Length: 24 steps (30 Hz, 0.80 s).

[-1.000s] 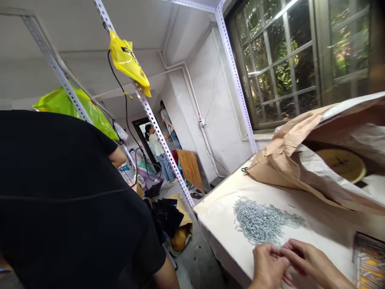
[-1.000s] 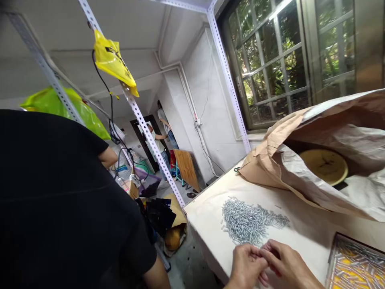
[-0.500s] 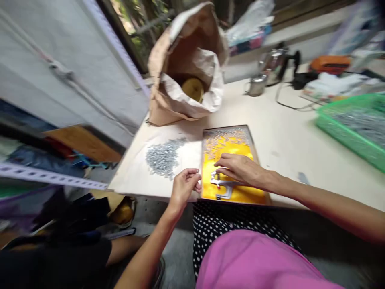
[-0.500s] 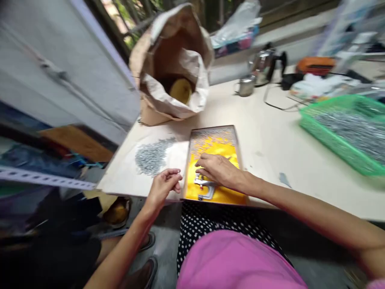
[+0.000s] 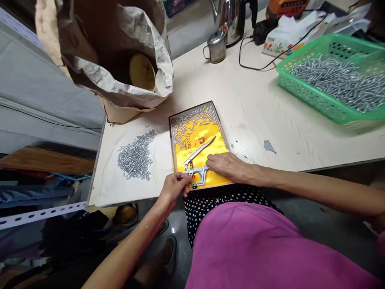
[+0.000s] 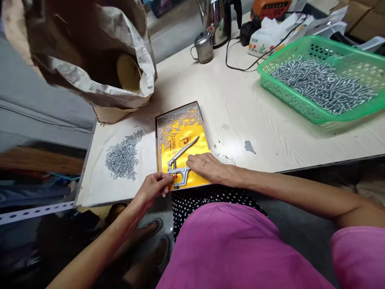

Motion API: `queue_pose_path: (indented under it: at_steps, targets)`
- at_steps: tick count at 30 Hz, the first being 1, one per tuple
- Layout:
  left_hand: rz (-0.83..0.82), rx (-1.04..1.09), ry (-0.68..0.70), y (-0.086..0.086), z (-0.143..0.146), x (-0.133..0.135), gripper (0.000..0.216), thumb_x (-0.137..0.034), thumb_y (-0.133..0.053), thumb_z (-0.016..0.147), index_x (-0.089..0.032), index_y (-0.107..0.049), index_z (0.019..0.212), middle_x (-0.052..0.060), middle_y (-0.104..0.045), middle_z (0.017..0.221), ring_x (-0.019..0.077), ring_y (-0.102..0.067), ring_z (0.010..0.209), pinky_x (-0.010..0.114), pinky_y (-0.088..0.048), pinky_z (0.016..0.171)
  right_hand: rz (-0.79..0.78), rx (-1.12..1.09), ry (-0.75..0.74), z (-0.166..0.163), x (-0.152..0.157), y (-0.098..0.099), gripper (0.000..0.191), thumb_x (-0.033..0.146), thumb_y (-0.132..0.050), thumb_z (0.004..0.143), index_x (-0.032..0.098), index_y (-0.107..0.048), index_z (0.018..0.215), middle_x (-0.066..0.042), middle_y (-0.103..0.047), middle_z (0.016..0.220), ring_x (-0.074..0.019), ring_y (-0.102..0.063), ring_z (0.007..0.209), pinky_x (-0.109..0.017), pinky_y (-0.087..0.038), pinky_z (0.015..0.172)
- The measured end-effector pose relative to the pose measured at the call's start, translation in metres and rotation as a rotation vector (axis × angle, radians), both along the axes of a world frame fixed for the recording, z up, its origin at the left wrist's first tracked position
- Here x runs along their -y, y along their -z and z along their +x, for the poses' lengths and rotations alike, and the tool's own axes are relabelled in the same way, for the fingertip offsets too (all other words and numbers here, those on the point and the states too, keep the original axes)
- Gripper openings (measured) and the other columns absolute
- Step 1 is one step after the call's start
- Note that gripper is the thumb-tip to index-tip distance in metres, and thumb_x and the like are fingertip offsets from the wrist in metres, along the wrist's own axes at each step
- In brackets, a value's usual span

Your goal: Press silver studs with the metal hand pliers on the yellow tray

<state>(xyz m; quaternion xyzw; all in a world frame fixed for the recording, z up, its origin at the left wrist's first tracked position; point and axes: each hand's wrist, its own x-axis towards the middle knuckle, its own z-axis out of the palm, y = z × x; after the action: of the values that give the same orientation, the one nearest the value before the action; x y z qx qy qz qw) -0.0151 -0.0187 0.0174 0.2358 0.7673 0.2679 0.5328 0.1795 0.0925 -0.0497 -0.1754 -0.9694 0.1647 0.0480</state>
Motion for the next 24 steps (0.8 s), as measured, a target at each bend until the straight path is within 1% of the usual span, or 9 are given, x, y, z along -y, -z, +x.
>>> queue_pose_path:
  at_steps: [3,5,8,11,16,20,24]
  targets:
    - [-0.074,-0.012,0.000,0.004,0.003,-0.002,0.028,-0.033,-0.083,0.078,-0.014,-0.063,0.071,-0.005,-0.053,0.041,0.0056,-0.042,0.033,0.015,-0.031,0.036,0.009,-0.051,-0.020,0.000,-0.004,0.003,0.020,0.009,-0.041,0.099,0.017,-0.058,0.095,-0.006,-0.061,0.089,-0.0171,-0.049,0.072,-0.032,-0.025,0.057]
    - [-0.108,-0.010,0.000,0.007,0.004,-0.004,0.030,-0.034,-0.082,0.078,-0.015,-0.063,0.068,-0.006,-0.050,0.040,0.0047,-0.039,0.032,0.015,-0.027,0.035,0.008,-0.070,-0.024,0.001,-0.005,0.007,0.020,0.008,-0.040,0.098,0.018,-0.058,0.096,-0.007,-0.061,0.090,-0.0175,-0.049,0.074,-0.032,-0.026,0.057]
    - [-0.163,0.038,-0.023,0.008,0.005,-0.006,0.033,-0.034,-0.082,0.078,-0.016,-0.060,0.062,-0.007,-0.046,0.038,0.0036,-0.033,0.031,0.016,-0.022,0.034,-0.019,-0.122,-0.046,0.003,-0.006,0.014,0.021,0.007,-0.039,0.099,0.018,-0.057,0.099,-0.007,-0.061,0.095,-0.0183,-0.051,0.079,-0.031,-0.032,0.063]
    - [-0.195,0.083,-0.052,0.007,0.005,-0.008,0.035,-0.036,-0.084,0.075,-0.016,-0.059,0.061,-0.007,-0.045,0.038,0.0033,-0.031,0.031,0.016,-0.021,0.035,-0.043,-0.180,-0.053,0.005,-0.004,0.019,0.020,0.008,-0.039,0.099,0.018,-0.056,0.103,-0.007,-0.061,0.101,-0.0191,-0.052,0.084,-0.032,-0.037,0.069]
    - [-0.167,0.058,-0.112,0.006,0.011,-0.006,0.033,-0.035,-0.085,0.073,-0.016,-0.059,0.064,-0.007,-0.049,0.040,0.0037,-0.034,0.032,0.016,-0.024,0.035,-0.025,-0.172,-0.044,0.006,-0.002,0.015,0.022,0.007,-0.037,0.099,0.018,-0.055,0.105,-0.008,-0.061,0.101,-0.0199,-0.051,0.084,-0.033,-0.037,0.069]
    - [-0.120,-0.002,-0.103,0.006,0.015,-0.004,0.031,-0.033,-0.083,0.076,-0.015,-0.061,0.068,-0.006,-0.051,0.040,0.0040,-0.037,0.032,0.015,-0.027,0.035,-0.006,-0.182,-0.033,0.005,0.000,0.019,0.022,0.008,-0.036,0.099,0.018,-0.054,0.105,-0.008,-0.061,0.101,-0.0204,-0.052,0.086,-0.033,-0.037,0.070]
    - [-0.216,0.041,-0.056,0.004,0.010,-0.010,0.031,-0.031,-0.085,0.077,-0.013,-0.062,0.067,-0.005,-0.053,0.041,0.0037,-0.040,0.033,0.014,-0.034,0.037,-0.033,-0.210,-0.012,0.004,0.003,0.029,0.021,0.008,-0.037,0.097,0.018,-0.054,0.105,-0.008,-0.061,0.104,-0.0198,-0.052,0.089,-0.034,-0.040,0.076]
